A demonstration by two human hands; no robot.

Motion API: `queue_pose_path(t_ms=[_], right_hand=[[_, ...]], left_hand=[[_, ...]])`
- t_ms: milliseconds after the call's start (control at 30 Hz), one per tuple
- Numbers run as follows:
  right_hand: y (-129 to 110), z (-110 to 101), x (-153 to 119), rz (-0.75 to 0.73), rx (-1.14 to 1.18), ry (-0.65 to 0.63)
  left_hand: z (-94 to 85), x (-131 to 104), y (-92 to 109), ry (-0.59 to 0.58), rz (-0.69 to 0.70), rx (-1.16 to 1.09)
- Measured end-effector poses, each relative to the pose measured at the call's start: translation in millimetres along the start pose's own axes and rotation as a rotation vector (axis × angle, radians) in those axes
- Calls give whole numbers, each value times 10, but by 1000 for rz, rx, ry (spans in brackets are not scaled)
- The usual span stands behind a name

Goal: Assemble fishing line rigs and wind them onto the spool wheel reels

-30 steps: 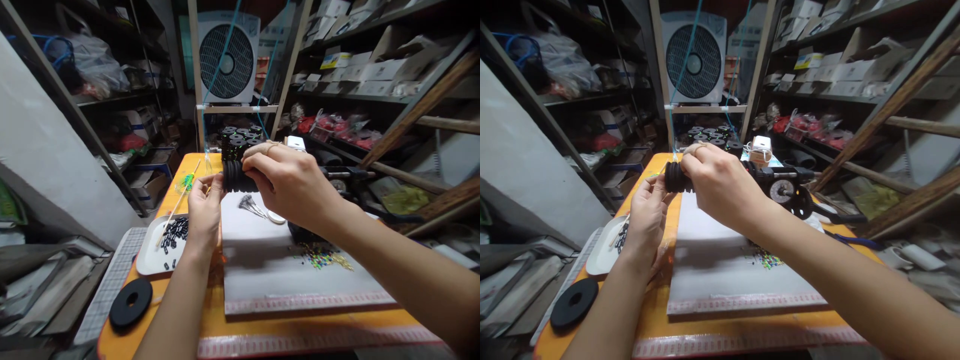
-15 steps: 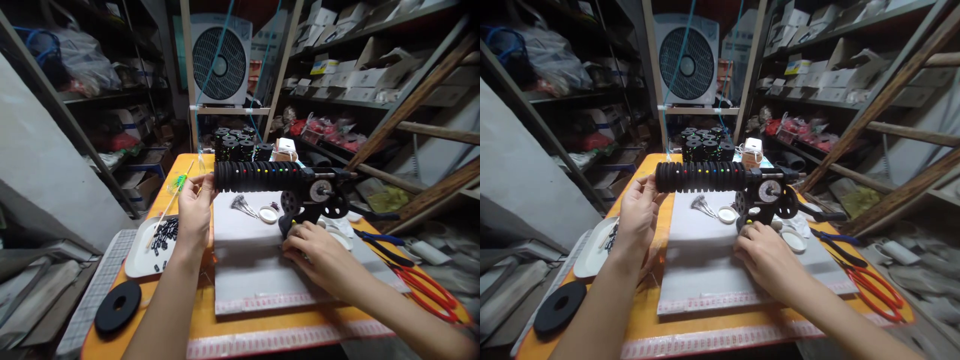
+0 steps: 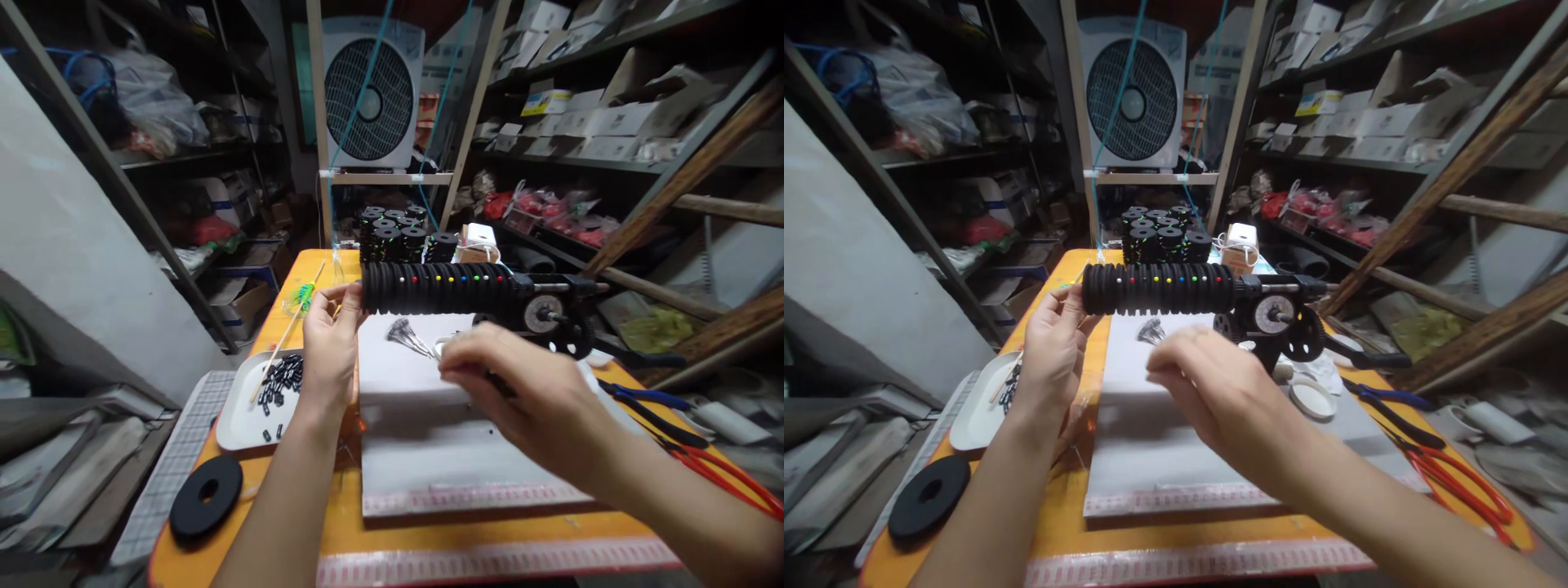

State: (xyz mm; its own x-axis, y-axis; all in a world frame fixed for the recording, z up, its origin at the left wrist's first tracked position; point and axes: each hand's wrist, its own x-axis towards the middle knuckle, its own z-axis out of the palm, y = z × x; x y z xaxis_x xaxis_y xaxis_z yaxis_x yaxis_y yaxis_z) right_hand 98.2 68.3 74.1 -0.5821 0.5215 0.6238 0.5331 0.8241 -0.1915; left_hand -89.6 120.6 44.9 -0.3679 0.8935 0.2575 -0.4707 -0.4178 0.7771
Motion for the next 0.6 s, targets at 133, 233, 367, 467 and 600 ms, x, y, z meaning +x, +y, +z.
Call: queue_pose_path(t_ms=[133, 233, 367, 467, 600], right_hand=[[-56, -58, 591, -67, -41, 319], [9, -4, 828, -79, -90, 357], [78, 71, 891, -103, -179, 316], [98, 99, 876, -115, -182, 314], [115, 101, 879, -139, -204, 303]], left_hand=[[-19, 6, -8, 0, -12, 11], [-44, 14, -24, -16, -1, 32], [-70, 22, -43, -35, 15, 61], [-80, 27, -47, -42, 22, 71], [-91, 31, -50, -47, 33, 70]])
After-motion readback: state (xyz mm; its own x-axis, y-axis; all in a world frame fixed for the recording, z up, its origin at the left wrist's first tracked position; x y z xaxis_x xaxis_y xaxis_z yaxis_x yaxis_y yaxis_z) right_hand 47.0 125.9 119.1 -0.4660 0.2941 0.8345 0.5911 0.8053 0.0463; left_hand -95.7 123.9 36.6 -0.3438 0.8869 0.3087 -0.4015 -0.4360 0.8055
